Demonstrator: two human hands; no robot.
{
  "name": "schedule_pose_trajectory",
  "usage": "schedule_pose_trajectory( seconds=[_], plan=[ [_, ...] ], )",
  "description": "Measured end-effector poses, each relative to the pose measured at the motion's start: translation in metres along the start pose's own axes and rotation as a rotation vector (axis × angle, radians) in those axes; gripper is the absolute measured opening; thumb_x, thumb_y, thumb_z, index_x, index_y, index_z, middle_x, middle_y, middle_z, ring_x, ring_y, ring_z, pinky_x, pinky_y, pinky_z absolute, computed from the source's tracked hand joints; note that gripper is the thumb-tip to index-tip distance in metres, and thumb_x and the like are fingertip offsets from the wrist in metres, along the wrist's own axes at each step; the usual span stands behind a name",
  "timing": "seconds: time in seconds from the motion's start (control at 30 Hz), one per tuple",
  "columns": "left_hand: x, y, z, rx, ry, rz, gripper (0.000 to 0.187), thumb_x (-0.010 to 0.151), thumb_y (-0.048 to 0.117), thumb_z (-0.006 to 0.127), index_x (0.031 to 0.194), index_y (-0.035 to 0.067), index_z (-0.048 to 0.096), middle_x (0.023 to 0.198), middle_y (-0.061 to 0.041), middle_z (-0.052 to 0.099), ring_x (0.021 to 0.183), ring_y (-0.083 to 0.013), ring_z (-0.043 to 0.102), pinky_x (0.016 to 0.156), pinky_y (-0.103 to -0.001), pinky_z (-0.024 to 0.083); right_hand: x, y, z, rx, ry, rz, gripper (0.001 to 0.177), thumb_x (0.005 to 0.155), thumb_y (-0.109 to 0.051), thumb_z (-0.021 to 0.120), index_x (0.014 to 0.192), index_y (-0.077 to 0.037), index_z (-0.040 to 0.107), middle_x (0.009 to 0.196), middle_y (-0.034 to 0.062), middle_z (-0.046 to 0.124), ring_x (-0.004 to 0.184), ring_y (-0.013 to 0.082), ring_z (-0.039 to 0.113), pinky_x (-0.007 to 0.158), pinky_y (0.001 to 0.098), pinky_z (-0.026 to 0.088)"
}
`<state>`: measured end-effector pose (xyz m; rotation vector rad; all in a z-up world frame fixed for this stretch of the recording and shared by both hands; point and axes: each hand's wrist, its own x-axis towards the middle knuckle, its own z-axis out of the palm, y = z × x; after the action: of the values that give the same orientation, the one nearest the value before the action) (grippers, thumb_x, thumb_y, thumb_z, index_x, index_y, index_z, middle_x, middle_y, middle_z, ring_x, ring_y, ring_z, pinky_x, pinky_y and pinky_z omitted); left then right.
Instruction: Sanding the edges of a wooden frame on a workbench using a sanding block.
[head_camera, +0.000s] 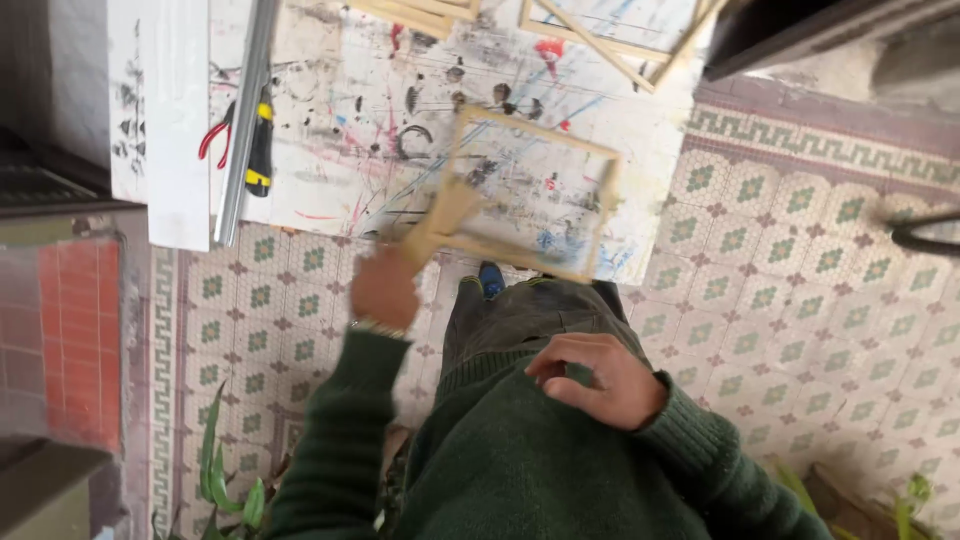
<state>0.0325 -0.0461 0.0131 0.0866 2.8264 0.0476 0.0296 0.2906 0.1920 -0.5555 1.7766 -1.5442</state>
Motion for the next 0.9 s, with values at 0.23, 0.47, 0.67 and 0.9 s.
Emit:
schedule_pose_trajectory(
  seconds=[0.23, 0.47, 0.67, 0.9],
  plan=[
    [-0.037, -0.010, -0.086, -0.329, -0.350, -0.494, 0.059, 0.078, 0.045, 0.082, 0.118, 0.005, 0.068, 0.115, -0.015, 0.063, 0.101, -0.0347, 0.067, 0.089, -0.050, 0.054, 0.005, 0.038, 0.031, -0.140, 0.027, 0.232, 0.031, 0.094, -0.031, 0.068, 0.109, -0.004, 0.072, 0.101, 0.0109, 0.076, 0.091, 0.0236, 0.075, 0.081, 0.0371, 0.058],
    [-0.016, 0.030, -0.047, -0.567, -0.230, -0.261, 0.049, 0.081, 0.048, 0.080, 0.106, 0.006, 0.079, 0.111, -0.018, 0.072, 0.105, -0.0364, 0.067, 0.088, -0.050, 0.055, 0.018, 0.129, 0.051, -0.276, 0.065, 0.169, 0.033, 0.095, -0.030, 0.069, 0.115, -0.004, 0.070, 0.112, 0.0144, 0.073, 0.100, 0.0286, 0.073, 0.087, 0.0396, 0.058],
    [-0.044, 0.028, -0.082, -0.156, -0.399, -0.254, 0.048, 0.076, 0.036, 0.083, 0.105, 0.000, 0.071, 0.120, -0.019, 0.063, 0.105, -0.0371, 0.065, 0.082, -0.049, 0.058, 0.033, 0.147, 0.030, -0.339, 0.341, 0.274, 0.047, 0.094, -0.031, 0.069, 0.130, -0.001, 0.062, 0.154, 0.0236, 0.039, 0.110, 0.0358, 0.067, 0.089, 0.0448, 0.057],
    [-0.089, 0.008, -0.090, -0.056, -0.199, -0.139, 0.038, 0.074, 0.025, 0.079, 0.105, 0.006, 0.068, 0.111, -0.012, 0.063, 0.104, -0.0351, 0.062, 0.083, -0.049, 0.057, 0.014, 0.131, 0.035, -0.217, 0.411, 0.411, 0.057, 0.093, -0.033, 0.069, 0.142, -0.008, 0.055, 0.156, 0.0190, 0.045, 0.119, 0.0314, 0.067, 0.096, 0.0440, 0.058]
  ],
)
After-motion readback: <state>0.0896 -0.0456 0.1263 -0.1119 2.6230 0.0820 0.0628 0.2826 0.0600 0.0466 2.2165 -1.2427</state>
